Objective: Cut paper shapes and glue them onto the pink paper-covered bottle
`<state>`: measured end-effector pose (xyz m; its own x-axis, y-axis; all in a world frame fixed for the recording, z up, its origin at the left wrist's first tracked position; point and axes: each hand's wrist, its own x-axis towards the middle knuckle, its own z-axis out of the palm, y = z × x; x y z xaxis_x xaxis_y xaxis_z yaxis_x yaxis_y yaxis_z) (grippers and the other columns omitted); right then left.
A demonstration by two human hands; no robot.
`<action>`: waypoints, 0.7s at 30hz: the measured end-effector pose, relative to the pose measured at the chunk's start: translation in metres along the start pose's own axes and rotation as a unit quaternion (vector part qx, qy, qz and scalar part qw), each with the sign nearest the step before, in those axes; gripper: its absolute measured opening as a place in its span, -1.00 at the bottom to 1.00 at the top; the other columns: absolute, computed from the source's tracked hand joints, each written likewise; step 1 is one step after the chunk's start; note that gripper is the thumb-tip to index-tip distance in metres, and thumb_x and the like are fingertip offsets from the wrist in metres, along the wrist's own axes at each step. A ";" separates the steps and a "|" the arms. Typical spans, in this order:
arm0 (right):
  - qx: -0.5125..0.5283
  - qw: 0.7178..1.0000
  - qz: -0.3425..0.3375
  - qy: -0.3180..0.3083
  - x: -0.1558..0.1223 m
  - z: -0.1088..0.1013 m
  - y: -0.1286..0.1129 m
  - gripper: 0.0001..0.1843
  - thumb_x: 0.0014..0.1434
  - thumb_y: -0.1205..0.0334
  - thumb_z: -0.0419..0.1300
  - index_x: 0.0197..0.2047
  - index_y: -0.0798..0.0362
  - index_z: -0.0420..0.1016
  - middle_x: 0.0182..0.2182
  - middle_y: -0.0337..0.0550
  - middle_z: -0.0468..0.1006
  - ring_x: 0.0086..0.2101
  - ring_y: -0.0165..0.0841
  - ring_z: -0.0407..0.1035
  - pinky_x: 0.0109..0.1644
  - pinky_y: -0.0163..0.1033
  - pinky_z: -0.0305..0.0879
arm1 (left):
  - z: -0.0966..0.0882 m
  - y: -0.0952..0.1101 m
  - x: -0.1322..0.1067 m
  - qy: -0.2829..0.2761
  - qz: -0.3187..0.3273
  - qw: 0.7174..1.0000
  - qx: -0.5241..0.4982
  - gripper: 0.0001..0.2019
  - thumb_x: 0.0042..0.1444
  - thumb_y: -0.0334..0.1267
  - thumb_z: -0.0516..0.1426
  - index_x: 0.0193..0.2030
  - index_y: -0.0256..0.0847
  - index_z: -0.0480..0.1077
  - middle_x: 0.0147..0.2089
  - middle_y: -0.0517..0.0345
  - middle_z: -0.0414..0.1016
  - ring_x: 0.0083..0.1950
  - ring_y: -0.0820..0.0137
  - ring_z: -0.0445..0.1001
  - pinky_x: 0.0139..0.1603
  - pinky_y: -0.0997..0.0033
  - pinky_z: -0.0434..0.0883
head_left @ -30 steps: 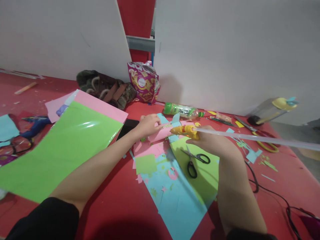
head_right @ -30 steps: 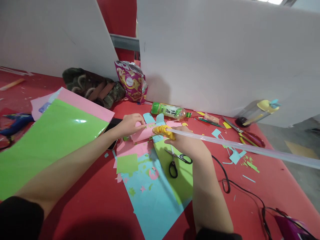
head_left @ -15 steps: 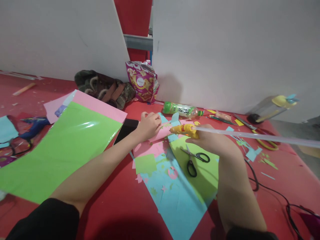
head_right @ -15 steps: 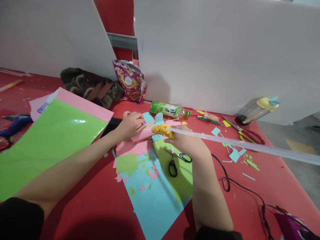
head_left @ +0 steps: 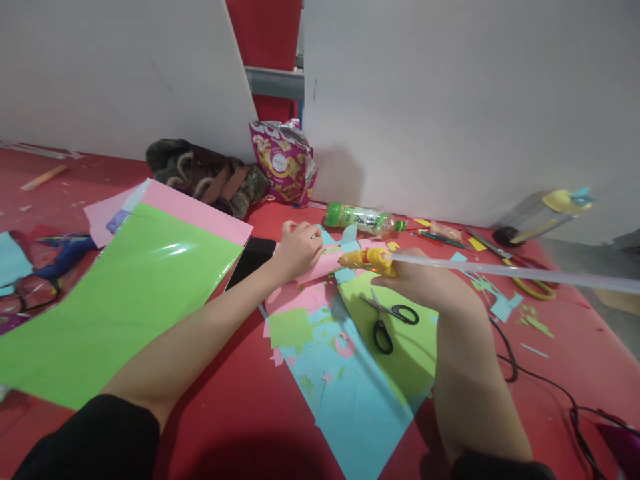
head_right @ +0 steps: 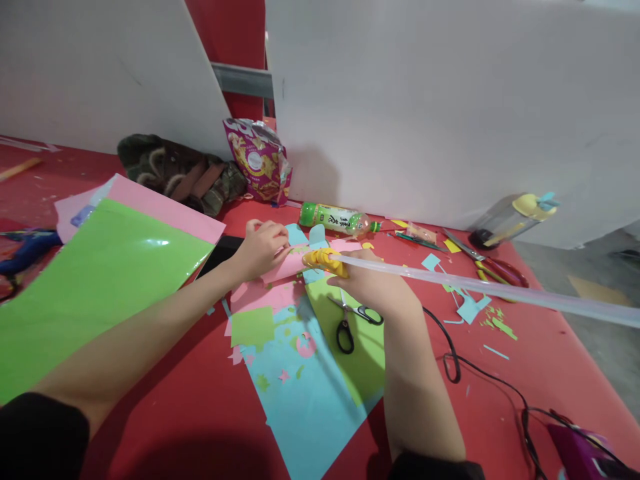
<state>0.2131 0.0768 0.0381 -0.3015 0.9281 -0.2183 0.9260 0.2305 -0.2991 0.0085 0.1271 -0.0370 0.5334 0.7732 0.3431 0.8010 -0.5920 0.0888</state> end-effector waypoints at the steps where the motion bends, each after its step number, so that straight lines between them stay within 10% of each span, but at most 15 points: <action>1: 0.000 1.000 0.001 -0.001 0.000 0.000 0.000 -0.75 0.00 0.18 0.10 -0.22 0.04 0.40 -0.31 -0.10 0.46 -0.33 -0.27 0.35 -0.33 -0.28 0.22 | 0.000 0.000 0.000 0.001 -0.003 1.000 0.000 -0.78 0.07 -0.33 -0.06 -0.46 -0.28 0.36 -0.22 0.02 0.38 -0.18 0.25 0.25 -0.14 0.12 0.00; 21: 0.012 1.000 0.006 -0.008 -0.002 -0.004 -0.003 -0.77 0.00 0.19 0.09 -0.25 0.06 0.40 -0.33 -0.09 0.45 -0.37 -0.29 0.34 -0.36 -0.29 0.23 | -0.002 -0.011 -0.011 -0.041 0.012 0.997 -0.062 -0.77 0.06 -0.39 -0.07 -0.25 -0.16 0.38 -0.06 -0.01 0.25 -0.04 0.21 0.17 -0.12 0.13 0.03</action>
<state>0.2115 0.0748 0.0429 -0.2936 0.9262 -0.2365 0.9242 0.2118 -0.3177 -0.0068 0.1243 -0.0396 0.5757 0.7720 0.2694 0.7515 -0.6294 0.1976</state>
